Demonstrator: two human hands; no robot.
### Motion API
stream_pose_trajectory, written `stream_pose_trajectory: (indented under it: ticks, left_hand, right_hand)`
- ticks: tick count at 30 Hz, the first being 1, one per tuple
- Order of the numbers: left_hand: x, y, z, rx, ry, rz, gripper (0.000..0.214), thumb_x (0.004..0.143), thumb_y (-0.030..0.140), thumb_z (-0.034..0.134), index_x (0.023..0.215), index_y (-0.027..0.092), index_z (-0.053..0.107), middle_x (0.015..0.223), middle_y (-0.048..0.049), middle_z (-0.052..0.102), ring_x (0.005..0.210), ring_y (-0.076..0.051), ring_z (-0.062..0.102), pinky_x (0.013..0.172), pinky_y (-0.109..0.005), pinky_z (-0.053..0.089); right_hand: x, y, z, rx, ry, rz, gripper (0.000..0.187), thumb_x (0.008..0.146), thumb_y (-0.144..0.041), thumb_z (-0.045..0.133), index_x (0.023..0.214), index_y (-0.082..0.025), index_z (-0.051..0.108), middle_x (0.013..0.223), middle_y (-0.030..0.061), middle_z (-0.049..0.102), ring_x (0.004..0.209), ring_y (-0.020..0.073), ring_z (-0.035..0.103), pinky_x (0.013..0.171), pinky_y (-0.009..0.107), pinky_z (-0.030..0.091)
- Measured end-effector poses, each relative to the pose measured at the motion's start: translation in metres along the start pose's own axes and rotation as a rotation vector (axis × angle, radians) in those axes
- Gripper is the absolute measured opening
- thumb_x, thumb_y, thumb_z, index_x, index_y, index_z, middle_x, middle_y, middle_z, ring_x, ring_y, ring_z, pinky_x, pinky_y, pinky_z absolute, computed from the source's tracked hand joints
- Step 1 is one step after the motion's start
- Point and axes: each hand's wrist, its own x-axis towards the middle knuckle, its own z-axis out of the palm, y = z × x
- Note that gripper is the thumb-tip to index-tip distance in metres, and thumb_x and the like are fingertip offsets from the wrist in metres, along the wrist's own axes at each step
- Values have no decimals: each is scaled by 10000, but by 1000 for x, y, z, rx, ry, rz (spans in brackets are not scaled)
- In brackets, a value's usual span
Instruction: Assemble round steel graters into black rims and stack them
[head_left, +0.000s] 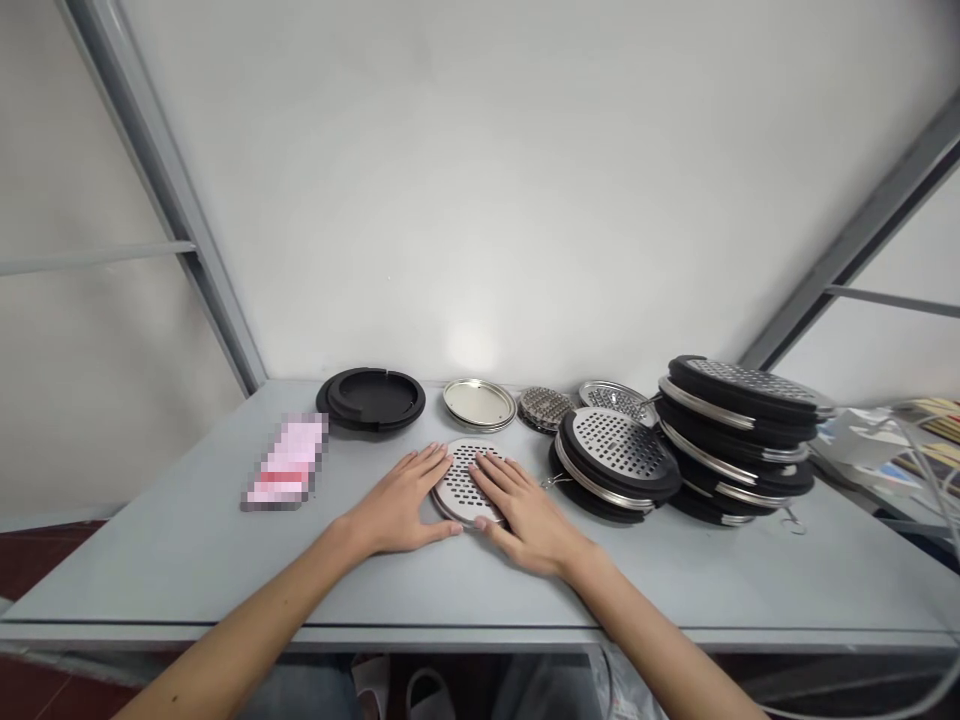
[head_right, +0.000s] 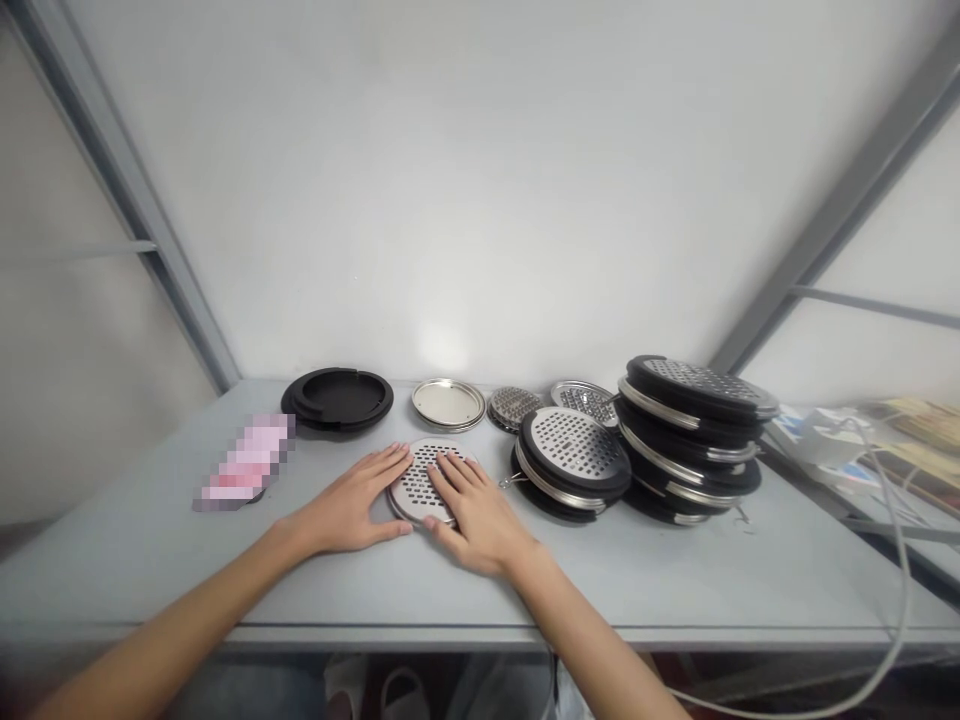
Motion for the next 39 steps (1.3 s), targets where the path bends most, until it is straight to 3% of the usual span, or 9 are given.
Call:
stream_pose_trajectory:
  ticks: [3,7,11,14,16,20,23,33,39]
  left_hand:
    - [-1,-2,2,-31,-15,23,924,798,629,598,1513,181,222,1559,-117,247,1437,-311,223,1179,-484,221]
    - [-5,-1,-4,-51,58,6,790,844,535,596,1492,204,286,1554,-115,274,1418,-295,283,1149,-452,304]
    - [-10,-9,-32,50,411,-52,384,957,370,452,1301,228,542,1503,-77,366,1401,-247,319,1156,-424,286]
    - [-15,-36,-65,136,562,-142,372,970,377,406,1263,207,561,1387,-92,501,1351,-246,393,1134,-431,311]
    - [-19,-63,-88,209,466,-173,444,966,430,385,1317,194,520,1381,-110,513,1341,-273,401,1121,-464,312]
    - [-22,-114,-118,277,93,-174,555,909,570,424,1356,249,501,1400,-97,515,1299,-310,450,1059,-471,376]
    - [-18,-134,-123,308,4,-148,511,917,576,384,1259,260,595,1328,-97,569,1182,-297,547,976,-427,447]
    - [-19,-129,-143,339,16,-75,403,903,537,429,1148,337,679,1027,-65,643,907,-244,599,801,-344,477]
    - [-41,-111,-163,396,104,-85,374,919,493,430,1162,340,670,1035,-69,628,963,-275,573,868,-416,453]
  right_hand:
    - [-1,2,0,53,-15,0,781,873,-573,493,1493,-152,273,1539,157,278,1433,316,229,1158,526,232]
    - [-1,5,1,91,7,15,779,862,-582,515,1485,-165,300,1535,161,285,1427,323,243,1150,535,241]
    - [-3,8,1,118,15,33,802,839,-596,546,1480,-174,313,1530,162,297,1421,333,258,1145,543,244]
    - [-4,8,0,129,13,40,800,836,-597,549,1476,-172,323,1529,160,304,1421,327,260,1151,534,238]
    - [-4,8,-1,133,14,39,799,836,-601,546,1472,-167,331,1527,162,306,1421,323,260,1155,531,233]
    - [-4,7,-2,143,9,50,808,834,-615,538,1473,-167,328,1528,162,307,1424,320,253,1157,525,231]
    - [-4,7,-2,150,11,49,840,812,-625,562,1478,-175,317,1529,162,304,1426,320,250,1156,528,232]
    - [-3,7,-5,134,28,13,845,773,-646,607,1430,-155,405,1482,167,391,1399,340,307,1146,541,258]
    - [-5,3,-7,50,64,-126,533,879,-461,583,1313,-155,541,1357,161,548,1311,323,458,1091,552,367]
